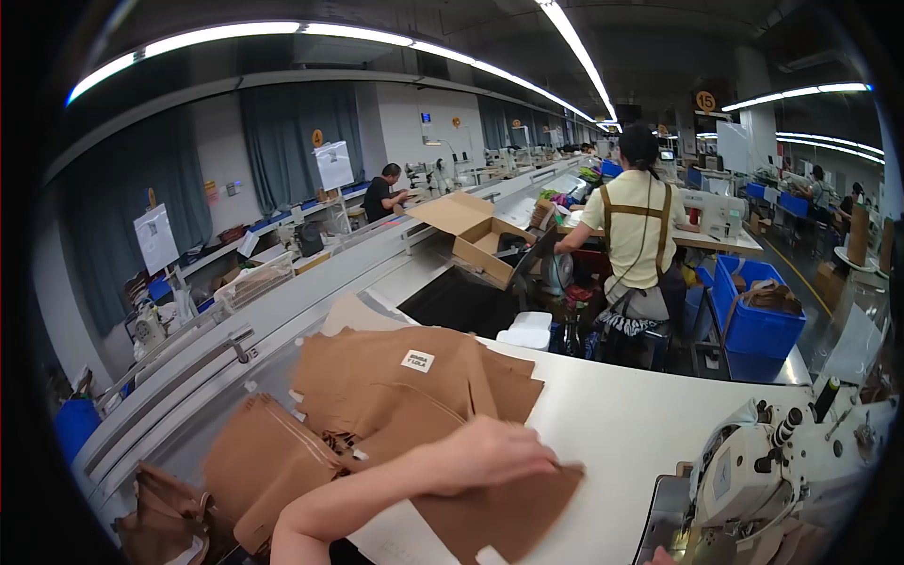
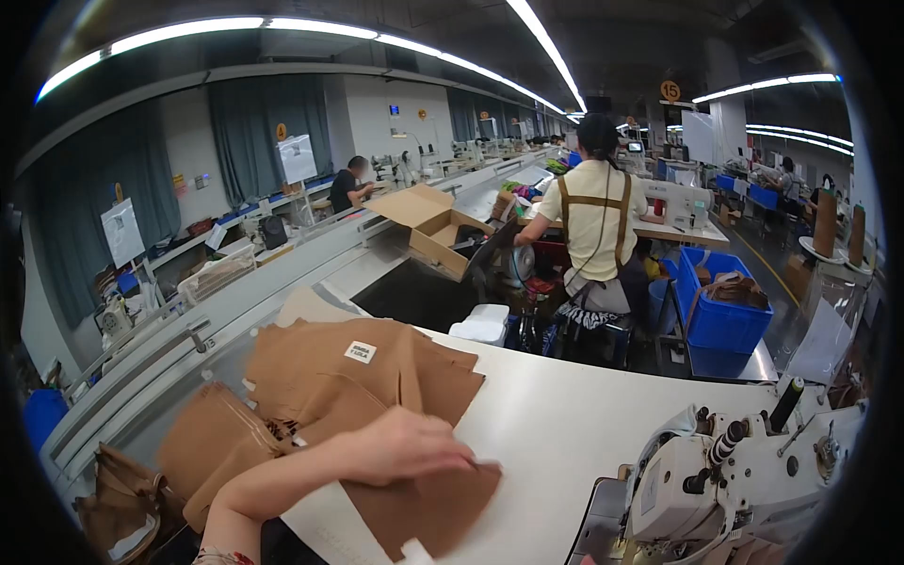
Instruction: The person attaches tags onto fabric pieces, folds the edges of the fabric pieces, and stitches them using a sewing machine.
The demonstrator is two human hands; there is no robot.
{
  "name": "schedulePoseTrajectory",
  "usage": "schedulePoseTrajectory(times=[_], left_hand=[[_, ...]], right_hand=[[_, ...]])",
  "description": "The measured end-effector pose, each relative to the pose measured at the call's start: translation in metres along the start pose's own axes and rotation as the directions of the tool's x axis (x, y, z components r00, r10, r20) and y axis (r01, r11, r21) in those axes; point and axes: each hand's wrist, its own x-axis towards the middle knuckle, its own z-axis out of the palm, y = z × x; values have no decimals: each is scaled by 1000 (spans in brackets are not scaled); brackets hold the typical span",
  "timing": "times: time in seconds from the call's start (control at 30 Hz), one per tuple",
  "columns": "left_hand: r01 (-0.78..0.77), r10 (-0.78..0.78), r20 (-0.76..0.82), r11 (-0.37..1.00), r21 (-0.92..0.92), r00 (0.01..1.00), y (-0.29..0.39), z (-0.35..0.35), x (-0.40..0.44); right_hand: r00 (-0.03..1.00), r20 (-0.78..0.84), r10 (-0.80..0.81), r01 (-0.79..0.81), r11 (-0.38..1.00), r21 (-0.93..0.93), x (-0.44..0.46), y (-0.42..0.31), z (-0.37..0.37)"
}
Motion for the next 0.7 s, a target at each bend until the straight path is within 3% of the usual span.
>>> schedulePoseTrajectory(times=[0.03,0.07,0.1,0.13,0.17,0.23,0.33,0.37,0.43,0.47,0.53,0.57,0.63,0.7], left_hand=[[-27,28,55,1000,-9,998,39,6,9],[-116,117,-38,993,11,992,68,23,16],[-95,97,52,995,-44,994,95,36,17],[-80,80,21,996,-33,997,118,49,19],[-41,48,214,999,-35,976,143,42,29],[71,-30,146,958,-279,989,165,45,35],[104,-97,40,853,-512,994,191,52,40],[125,-99,77,831,-542,992,199,48,41],[167,-97,149,786,-595,984,208,29,40],[177,-54,229,810,-560,972,207,23,34],[494,-114,543,597,-632,832,212,10,15],[557,-137,568,476,-681,812,215,10,2],[648,-183,622,204,-734,762,221,16,-28],[673,-157,656,135,-727,739,208,5,-41]], right_hand=[[1000,-26,-11,13,996,94,9,-7,8],[998,-53,-18,28,983,184,13,-12,13],[997,22,69,-72,964,256,10,-9,13],[983,100,152,-176,932,317,4,1,8],[956,180,230,-283,887,366,0,5,1],[955,167,245,-285,911,299,-15,-10,-19],[969,98,228,-247,929,277,-30,-55,-44],[984,47,172,-173,985,20,-37,-64,-57],[994,-59,88,-94,990,-108,-51,-55,-89],[983,-141,121,-126,992,-29,-58,-59,-104],[955,-253,155,-115,979,168,-72,-74,-128],[939,-323,114,-69,987,147,-77,-76,-133],[968,-131,216,-193,967,164,-84,-71,-148],[947,-21,320,-311,934,178,-76,-56,-139]])
